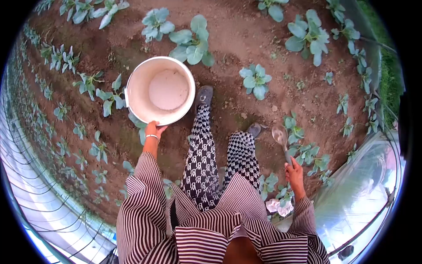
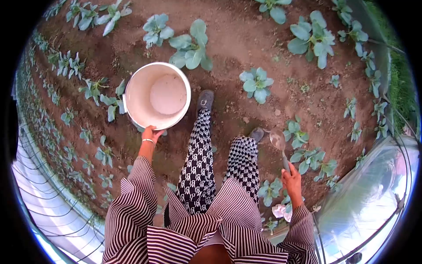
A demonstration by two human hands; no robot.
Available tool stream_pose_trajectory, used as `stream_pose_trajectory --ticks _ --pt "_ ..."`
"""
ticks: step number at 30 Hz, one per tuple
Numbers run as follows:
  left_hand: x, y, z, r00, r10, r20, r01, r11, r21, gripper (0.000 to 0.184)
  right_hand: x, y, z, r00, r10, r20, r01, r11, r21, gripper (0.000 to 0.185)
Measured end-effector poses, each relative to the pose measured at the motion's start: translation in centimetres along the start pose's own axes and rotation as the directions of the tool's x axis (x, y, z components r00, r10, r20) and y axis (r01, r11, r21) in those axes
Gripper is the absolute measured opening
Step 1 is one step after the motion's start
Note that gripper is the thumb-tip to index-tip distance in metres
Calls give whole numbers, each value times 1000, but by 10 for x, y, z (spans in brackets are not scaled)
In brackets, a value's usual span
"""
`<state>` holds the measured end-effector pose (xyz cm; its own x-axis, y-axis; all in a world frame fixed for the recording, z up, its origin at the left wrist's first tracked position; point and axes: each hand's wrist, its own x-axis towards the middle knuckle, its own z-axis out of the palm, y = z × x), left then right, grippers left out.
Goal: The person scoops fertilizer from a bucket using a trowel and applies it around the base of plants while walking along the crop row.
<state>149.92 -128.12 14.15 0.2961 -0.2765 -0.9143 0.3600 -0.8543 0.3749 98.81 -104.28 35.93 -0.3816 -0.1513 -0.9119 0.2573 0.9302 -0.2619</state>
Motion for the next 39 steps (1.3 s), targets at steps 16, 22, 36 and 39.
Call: stream_pose_trajectory --ticks 16,22,36,39 --pt "-101 30 91 878 376 297 -306 -35 951 31 210 -49 353 915 -305 265 403 743 -535 26" --pt "-169 37 126 877 254 407 -406 -59 912 34 214 -14 349 922 -357 147 382 898 -219 31" --pt "-179 -17 164 855 221 469 -501 118 857 28 115 2 177 880 -235 412 86 934 348 39" --pt "-178 -29 173 851 197 487 -515 133 847 28 91 33 137 867 -302 396 131 905 405 42"
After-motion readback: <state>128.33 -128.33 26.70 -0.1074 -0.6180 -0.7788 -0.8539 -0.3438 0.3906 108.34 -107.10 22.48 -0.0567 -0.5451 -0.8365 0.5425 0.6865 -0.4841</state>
